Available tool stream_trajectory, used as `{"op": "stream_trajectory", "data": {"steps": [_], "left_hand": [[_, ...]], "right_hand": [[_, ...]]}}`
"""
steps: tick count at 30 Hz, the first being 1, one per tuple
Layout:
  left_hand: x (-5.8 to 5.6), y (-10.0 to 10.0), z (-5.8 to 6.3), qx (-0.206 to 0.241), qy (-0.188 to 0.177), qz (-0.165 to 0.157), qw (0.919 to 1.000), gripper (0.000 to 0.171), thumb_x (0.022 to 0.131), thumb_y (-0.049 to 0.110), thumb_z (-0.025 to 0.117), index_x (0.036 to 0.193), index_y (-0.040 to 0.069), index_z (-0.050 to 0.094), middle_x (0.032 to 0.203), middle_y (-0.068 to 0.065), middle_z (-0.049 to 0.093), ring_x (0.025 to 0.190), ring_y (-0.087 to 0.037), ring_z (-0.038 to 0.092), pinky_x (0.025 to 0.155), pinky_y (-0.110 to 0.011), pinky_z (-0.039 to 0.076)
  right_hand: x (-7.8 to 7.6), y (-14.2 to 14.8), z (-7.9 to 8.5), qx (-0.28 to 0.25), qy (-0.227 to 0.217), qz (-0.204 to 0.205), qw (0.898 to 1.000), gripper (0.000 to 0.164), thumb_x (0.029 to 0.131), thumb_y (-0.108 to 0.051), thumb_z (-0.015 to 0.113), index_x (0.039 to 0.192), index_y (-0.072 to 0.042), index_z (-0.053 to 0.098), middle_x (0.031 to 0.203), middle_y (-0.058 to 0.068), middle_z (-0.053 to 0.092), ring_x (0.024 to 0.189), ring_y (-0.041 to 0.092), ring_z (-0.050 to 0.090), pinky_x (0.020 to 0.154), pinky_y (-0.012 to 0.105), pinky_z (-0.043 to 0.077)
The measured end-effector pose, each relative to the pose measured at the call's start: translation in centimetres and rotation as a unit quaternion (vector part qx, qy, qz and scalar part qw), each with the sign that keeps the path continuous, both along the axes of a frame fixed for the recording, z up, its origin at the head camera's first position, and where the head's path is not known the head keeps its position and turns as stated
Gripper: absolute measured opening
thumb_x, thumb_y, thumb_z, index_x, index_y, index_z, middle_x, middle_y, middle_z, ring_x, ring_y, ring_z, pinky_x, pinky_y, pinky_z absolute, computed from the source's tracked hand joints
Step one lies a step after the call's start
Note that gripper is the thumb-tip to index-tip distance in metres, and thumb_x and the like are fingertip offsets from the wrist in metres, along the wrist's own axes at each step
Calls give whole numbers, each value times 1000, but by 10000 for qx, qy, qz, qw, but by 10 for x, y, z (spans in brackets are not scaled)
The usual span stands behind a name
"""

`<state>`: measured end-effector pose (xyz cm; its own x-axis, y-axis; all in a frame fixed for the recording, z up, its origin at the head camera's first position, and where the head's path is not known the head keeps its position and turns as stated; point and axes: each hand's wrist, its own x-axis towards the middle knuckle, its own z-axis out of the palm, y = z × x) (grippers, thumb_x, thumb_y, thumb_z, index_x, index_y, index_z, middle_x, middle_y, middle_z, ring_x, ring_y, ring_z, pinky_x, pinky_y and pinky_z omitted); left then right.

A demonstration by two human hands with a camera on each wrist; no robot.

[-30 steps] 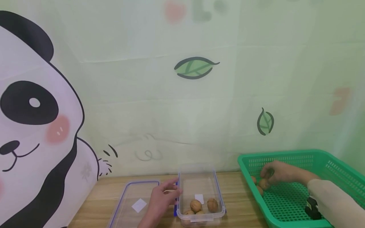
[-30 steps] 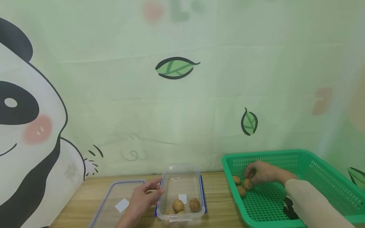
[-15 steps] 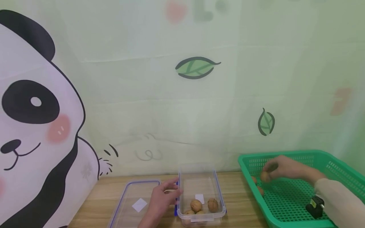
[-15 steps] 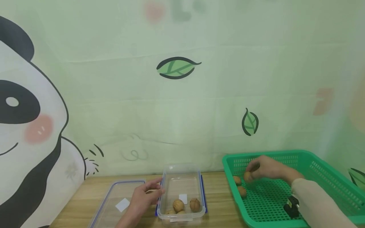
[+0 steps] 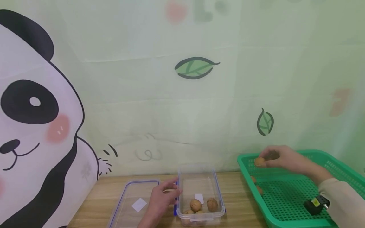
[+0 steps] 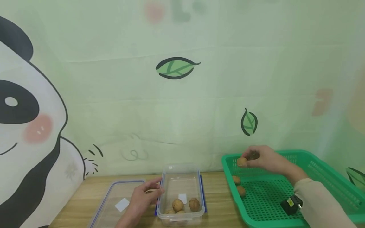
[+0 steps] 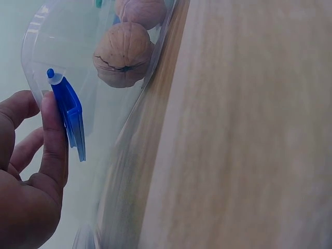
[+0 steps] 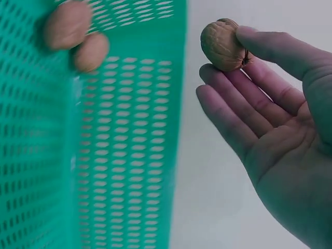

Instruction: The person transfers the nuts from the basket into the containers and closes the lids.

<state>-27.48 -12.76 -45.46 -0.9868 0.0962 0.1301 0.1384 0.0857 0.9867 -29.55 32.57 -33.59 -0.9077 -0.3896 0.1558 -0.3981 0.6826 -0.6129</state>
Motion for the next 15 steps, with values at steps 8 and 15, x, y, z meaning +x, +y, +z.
{"op": "stream_trajectory", "data": {"steps": [8,15], "left_hand": [[-1,1,-3,18,-4,-17,10000,54,93,6,80,143,-4,61,115,-15,67,85,-28,72,70,-32,66],[0,-1,-1,64,56,-31,10000,53,94,6,80,142,-4,62,115,-16,67,88,-31,73,71,-32,66]], "right_hand": [[17,-12,25,-328,211,-203,9990,36,102,-25,74,132,-5,69,128,12,72,117,34,69,89,44,61],[36,-36,42,-423,469,-236,9977,36,103,-33,74,133,-15,71,127,3,74,116,23,70,91,35,59]]}}
